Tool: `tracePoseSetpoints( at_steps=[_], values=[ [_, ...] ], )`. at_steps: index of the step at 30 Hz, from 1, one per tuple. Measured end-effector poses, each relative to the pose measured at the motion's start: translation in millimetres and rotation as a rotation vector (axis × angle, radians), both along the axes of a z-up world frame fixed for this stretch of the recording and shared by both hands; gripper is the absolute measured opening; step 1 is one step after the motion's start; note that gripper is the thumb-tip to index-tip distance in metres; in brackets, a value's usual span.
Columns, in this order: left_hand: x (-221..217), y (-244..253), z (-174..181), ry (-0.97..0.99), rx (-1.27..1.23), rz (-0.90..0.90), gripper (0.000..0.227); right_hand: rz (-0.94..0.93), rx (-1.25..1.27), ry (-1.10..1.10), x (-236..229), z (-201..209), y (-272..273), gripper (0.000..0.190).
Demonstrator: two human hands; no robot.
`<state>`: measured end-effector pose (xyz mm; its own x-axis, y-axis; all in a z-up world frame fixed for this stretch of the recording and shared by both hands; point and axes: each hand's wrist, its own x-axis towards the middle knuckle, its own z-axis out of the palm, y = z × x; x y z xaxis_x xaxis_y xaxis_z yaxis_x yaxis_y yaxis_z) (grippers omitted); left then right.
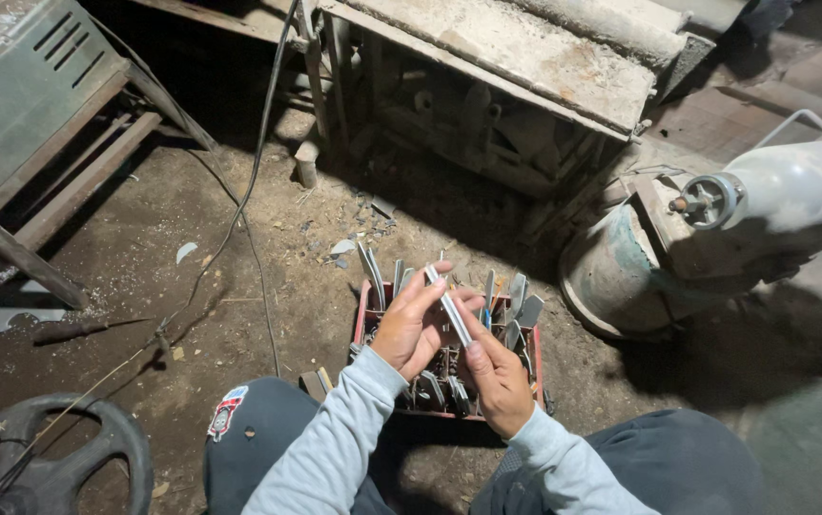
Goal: The person sits on the floor and repeatedly picks up metal pieces from a red crate, turns them over in their hands, and places them back into the crate. The person handles various flat and curved metal pieces one at a time.
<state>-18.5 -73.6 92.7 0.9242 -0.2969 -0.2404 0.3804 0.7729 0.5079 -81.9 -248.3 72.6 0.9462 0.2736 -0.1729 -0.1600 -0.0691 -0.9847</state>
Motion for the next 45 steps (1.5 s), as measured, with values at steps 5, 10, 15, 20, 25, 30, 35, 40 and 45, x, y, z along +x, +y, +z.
tracePoseSetpoints(
  at_steps=[5, 10, 15, 20, 25, 30, 35, 40, 45],
  values=[
    [1, 4, 7, -0.056, -0.058, -0.029, 0.046, 0.003, 0.042, -0.047, 0, -6, -3, 0.060],
    [-2, 0, 9, -0.029, -0.059, -0.001, 0.043, -0.007, -0.008, -0.158, -5, 8, 5, 0.061],
    [-2, 4, 8, -0.076, -0.052, -0.063, 0.039, 0.046, -0.025, -0.313, -5, 35, 11, 0.062],
    [3, 6, 3, -0.017, 0.019, 0.030, 0.037, 0.155, 0.149, -0.175, 9, 57, 1, 0.065],
    [5, 9, 0, 0.033, -0.011, 0.100, 0.031, 0.114, -0.141, -0.208, 4, 56, -12, 0.066],
    [3, 9, -2, 0.029, 0.011, 0.116, 0.032, 0.094, -0.066, -0.181, -5, 39, -10, 0.059],
    [3, 10, 3, 0.017, 0.016, 0.130, 0.035, 0.113, -0.073, -0.277, -5, 51, -4, 0.050],
    [5, 4, -6, 0.033, 0.083, 0.172, 0.034, 0.005, -0.536, -0.580, 1, 77, 5, 0.053],
    [-1, -28, -25, -0.034, 0.259, 0.230, 0.034, -0.157, -0.878, -0.773, 9, 68, 33, 0.025]
  ],
)
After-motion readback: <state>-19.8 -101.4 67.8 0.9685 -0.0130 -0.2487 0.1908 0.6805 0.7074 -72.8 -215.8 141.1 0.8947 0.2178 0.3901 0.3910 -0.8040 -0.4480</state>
